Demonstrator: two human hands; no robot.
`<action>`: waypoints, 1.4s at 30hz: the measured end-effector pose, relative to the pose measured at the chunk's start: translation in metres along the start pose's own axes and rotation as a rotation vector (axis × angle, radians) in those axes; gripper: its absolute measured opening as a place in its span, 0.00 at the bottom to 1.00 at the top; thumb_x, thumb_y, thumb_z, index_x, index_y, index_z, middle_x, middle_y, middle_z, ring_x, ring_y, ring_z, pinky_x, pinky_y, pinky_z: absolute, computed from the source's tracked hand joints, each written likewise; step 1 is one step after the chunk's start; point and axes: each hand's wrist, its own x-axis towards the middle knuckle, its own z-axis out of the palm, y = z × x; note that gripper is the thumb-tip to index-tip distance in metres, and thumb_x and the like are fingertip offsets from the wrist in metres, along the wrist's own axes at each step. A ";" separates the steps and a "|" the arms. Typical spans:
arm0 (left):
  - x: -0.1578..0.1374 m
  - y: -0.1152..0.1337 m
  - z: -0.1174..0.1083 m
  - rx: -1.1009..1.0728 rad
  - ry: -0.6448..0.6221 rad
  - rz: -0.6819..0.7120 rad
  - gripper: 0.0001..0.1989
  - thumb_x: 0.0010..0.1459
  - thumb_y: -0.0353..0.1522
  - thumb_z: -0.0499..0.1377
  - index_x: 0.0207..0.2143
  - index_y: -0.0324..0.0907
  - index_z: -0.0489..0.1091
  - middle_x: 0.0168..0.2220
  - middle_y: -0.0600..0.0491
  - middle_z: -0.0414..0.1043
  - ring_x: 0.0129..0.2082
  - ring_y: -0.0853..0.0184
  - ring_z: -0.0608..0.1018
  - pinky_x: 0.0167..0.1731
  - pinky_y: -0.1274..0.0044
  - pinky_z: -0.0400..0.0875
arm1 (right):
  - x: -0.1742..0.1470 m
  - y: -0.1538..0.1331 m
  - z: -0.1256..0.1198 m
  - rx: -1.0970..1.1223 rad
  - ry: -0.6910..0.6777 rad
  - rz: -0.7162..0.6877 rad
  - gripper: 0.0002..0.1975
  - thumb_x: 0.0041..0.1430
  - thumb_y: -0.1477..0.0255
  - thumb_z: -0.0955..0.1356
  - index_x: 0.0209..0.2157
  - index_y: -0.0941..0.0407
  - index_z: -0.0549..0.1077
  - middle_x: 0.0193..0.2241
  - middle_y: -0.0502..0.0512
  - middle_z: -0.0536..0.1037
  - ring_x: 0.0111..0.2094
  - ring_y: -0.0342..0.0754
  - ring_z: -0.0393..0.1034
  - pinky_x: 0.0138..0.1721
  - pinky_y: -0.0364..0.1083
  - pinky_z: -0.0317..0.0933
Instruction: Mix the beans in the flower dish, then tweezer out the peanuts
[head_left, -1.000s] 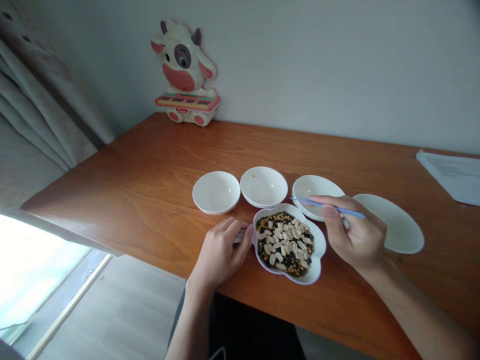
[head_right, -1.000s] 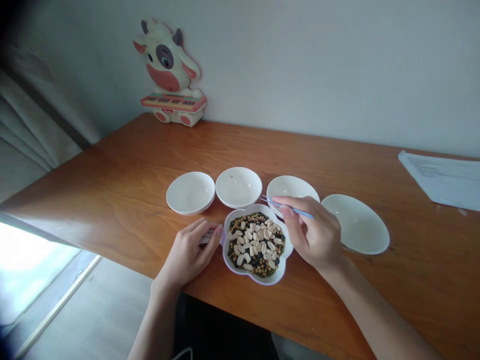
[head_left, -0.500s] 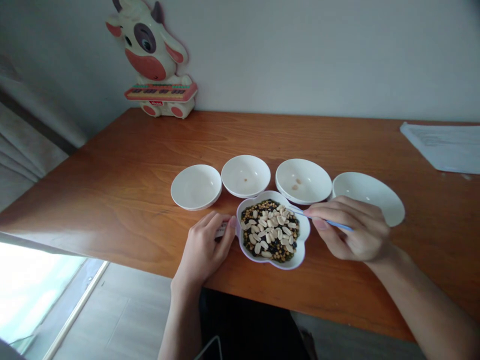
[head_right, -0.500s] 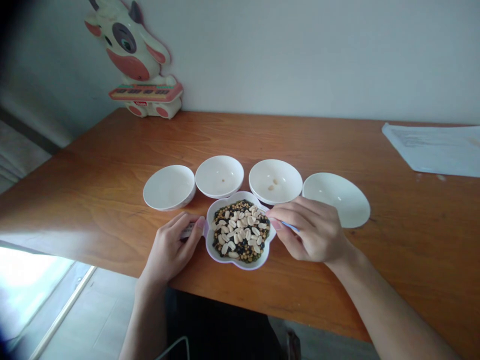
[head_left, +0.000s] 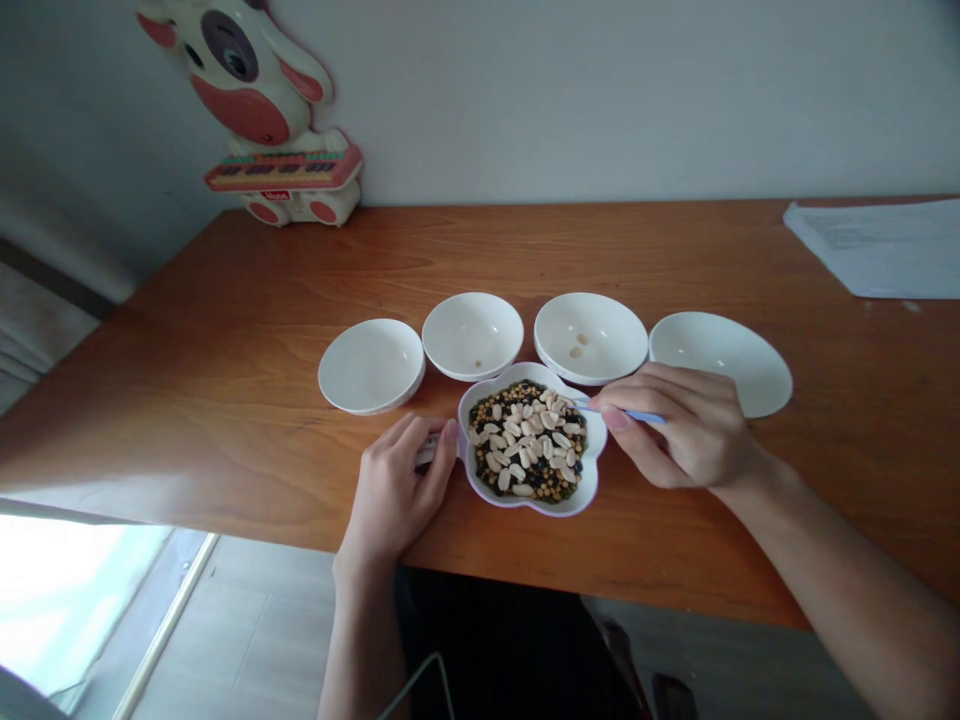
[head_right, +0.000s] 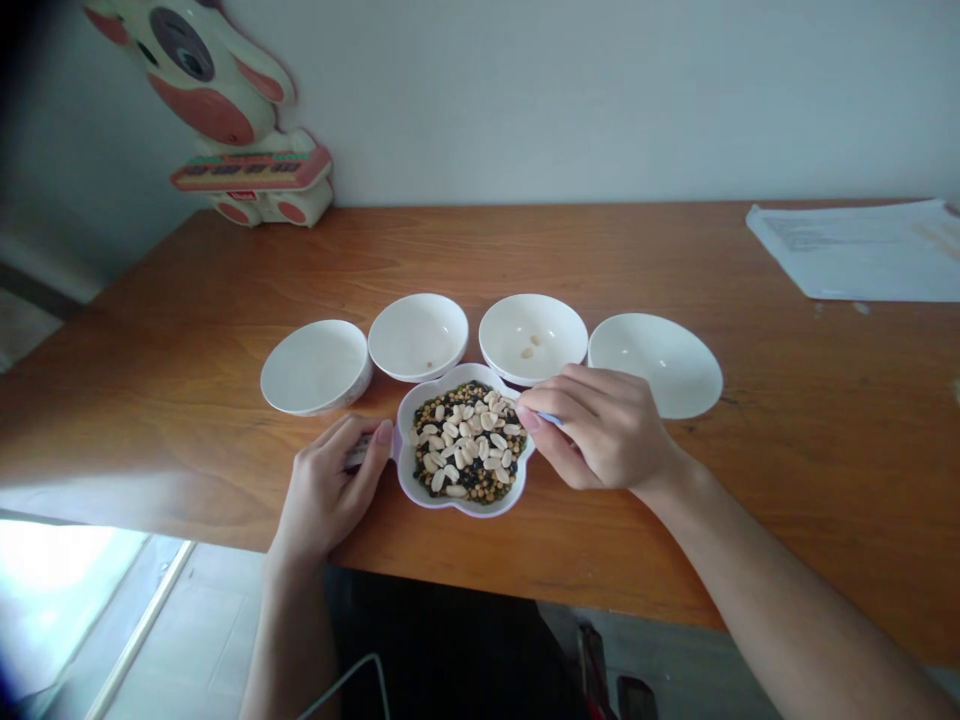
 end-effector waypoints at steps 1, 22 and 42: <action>0.000 0.000 0.000 -0.001 0.001 0.000 0.11 0.73 0.35 0.56 0.38 0.43 0.75 0.34 0.51 0.80 0.32 0.66 0.80 0.35 0.76 0.72 | 0.000 0.000 0.000 -0.003 -0.002 0.001 0.12 0.61 0.82 0.70 0.44 0.54 0.73 0.31 0.51 0.84 0.28 0.46 0.75 0.28 0.46 0.68; -0.001 -0.002 0.001 -0.009 0.005 0.007 0.09 0.73 0.34 0.58 0.38 0.42 0.75 0.32 0.54 0.77 0.31 0.69 0.79 0.34 0.78 0.69 | -0.001 -0.003 0.001 -0.057 0.100 0.072 0.16 0.65 0.82 0.68 0.52 0.55 0.75 0.35 0.53 0.86 0.25 0.45 0.75 0.27 0.45 0.70; -0.001 -0.004 0.002 -0.017 0.011 0.013 0.09 0.73 0.34 0.58 0.38 0.42 0.75 0.32 0.54 0.76 0.31 0.69 0.78 0.34 0.78 0.69 | -0.011 0.003 0.001 -0.233 0.350 0.307 0.10 0.69 0.76 0.66 0.45 0.55 0.79 0.34 0.50 0.85 0.32 0.42 0.79 0.35 0.41 0.70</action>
